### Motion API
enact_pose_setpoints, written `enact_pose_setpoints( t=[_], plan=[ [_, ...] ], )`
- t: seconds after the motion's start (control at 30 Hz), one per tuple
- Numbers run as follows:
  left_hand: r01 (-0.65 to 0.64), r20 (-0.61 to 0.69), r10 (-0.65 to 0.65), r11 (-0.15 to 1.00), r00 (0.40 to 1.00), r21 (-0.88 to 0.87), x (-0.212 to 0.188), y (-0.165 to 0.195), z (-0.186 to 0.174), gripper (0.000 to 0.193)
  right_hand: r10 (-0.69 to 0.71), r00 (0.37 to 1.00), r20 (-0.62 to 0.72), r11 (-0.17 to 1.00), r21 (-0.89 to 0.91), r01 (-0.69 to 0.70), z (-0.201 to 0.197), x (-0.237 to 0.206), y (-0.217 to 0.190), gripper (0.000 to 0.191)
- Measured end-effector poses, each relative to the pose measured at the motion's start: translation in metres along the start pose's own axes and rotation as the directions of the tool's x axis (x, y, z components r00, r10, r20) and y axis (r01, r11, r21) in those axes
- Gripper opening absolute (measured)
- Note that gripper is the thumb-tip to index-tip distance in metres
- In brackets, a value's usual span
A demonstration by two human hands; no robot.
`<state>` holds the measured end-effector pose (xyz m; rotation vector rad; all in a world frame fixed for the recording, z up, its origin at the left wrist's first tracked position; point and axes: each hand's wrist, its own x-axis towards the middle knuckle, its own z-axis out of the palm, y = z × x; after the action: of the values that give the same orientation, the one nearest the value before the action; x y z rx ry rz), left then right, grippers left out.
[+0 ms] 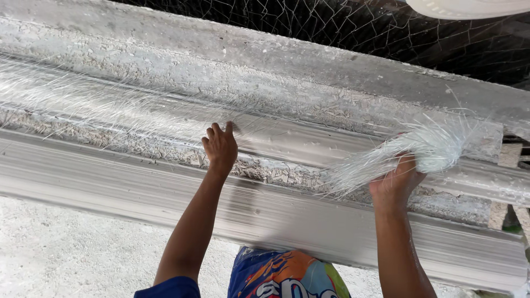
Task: The person lays strands of white fiberglass into a long mold channel, spreading them along the groove by hand. They then scoop plaster slurry from a bucket and press and smooth it over the fibers with their hands to fill the mold.
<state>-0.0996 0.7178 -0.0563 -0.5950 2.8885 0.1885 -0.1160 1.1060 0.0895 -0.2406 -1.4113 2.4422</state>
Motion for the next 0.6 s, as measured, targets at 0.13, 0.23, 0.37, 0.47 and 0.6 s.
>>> enact_pose_setpoints(
  t=[0.13, 0.23, 0.37, 0.47, 0.6],
  plan=[
    [0.012, 0.086, -0.008, 0.999, 0.996, -0.046, -0.004, 0.011, -0.016, 0.057, -0.014, 0.998, 0.064, 0.999, -0.040, 0.017, -0.015, -0.006, 0.022, 0.007],
    [-0.333, -0.351, 0.198, 0.863, 0.915, -0.380, -0.037, 0.043, -0.033, 0.043, 0.048, 0.997, 0.057, 0.998, -0.038, -0.046, -0.017, -0.016, 0.050, 0.010],
    [-0.854, -0.771, 0.434, -0.008, 0.466, -0.520, -0.126, 0.111, -0.045, 0.032, 0.045, 0.997, 0.069, 0.977, -0.211, -0.030, -0.005, -0.028, 0.072, 0.030],
    [-0.568, -0.198, 0.627, 0.468, 0.753, -0.678, -0.142, 0.123, -0.051, 0.035, -0.269, 0.912, 0.309, 0.716, -0.570, 0.404, 0.003, -0.021, 0.059, 0.043],
    [-0.206, -0.015, 0.294, 0.630, 0.956, -0.749, -0.063, 0.069, -0.053, 0.035, -0.346, 0.913, 0.216, 0.643, -0.654, 0.398, 0.008, -0.002, 0.022, 0.056]
  ],
)
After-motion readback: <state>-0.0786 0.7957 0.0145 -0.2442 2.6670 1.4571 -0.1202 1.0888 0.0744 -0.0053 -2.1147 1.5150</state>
